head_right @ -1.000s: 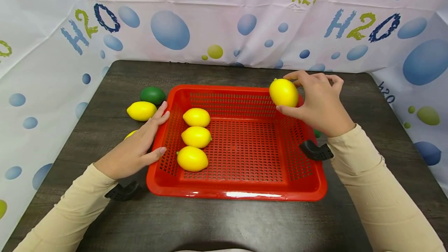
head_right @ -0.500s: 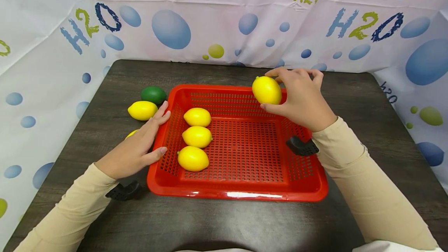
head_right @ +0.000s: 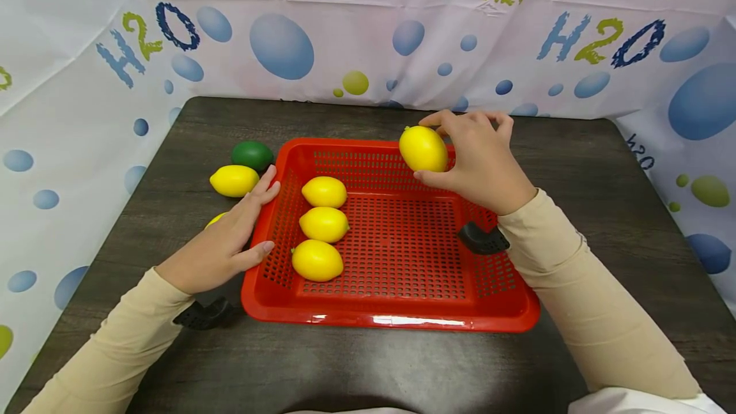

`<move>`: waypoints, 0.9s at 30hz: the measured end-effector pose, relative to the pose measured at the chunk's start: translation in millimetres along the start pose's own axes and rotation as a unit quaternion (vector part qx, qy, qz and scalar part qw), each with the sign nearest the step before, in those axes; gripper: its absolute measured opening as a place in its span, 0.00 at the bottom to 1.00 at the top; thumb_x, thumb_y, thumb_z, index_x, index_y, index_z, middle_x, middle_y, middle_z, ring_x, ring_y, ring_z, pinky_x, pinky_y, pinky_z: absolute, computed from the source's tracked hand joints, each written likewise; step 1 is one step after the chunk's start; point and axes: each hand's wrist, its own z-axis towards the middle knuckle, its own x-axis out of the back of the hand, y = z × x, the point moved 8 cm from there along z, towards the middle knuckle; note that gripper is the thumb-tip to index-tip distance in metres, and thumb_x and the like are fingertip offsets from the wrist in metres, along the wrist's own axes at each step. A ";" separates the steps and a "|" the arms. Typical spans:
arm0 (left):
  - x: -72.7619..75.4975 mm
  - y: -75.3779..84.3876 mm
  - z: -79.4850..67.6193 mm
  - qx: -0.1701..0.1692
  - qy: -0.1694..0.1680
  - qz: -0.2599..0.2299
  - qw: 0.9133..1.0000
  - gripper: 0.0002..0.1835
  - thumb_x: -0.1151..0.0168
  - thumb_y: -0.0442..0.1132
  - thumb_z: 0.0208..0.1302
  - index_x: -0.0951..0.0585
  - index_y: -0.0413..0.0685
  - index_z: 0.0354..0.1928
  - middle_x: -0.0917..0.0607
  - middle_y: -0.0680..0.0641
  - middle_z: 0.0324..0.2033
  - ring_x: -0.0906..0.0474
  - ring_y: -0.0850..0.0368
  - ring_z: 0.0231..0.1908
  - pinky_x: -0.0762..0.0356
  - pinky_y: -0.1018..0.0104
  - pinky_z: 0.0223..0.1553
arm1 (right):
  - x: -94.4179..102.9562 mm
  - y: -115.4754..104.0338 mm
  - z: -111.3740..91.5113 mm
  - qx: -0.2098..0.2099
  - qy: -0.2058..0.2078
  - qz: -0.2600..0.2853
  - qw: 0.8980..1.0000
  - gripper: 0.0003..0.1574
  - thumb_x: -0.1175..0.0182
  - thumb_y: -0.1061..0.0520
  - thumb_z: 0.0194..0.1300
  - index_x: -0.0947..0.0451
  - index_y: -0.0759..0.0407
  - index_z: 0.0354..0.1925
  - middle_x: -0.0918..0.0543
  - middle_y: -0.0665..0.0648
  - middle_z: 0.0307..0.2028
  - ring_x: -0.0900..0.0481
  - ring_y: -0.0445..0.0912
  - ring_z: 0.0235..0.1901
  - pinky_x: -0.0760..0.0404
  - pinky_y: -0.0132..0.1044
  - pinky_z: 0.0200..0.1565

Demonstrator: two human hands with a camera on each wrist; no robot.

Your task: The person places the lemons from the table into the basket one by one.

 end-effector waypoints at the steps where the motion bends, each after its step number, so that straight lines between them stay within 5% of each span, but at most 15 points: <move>1: -0.1 0.0 0.0 0.000 0.000 0.000 1.000 0.45 0.44 0.44 0.74 0.57 0.43 0.83 0.67 0.52 0.82 0.60 0.50 0.81 0.59 0.39 0.77 | -0.5 -0.6 0.4 0.000 -0.001 0.001 1.000 0.44 0.18 0.51 0.51 0.24 0.59 0.63 0.18 0.65 0.53 0.31 0.66 0.56 0.55 0.70 0.60; 27: -0.4 -1.3 0.5 -0.001 0.003 -0.001 1.000 0.46 0.44 0.45 0.73 0.57 0.44 0.83 0.66 0.52 0.82 0.59 0.50 0.80 0.58 0.40 0.77 | -20.2 -16.0 9.2 0.015 -0.033 0.001 0.999 0.41 0.20 0.49 0.52 0.23 0.57 0.61 0.14 0.62 0.50 0.30 0.62 0.55 0.54 0.68 0.61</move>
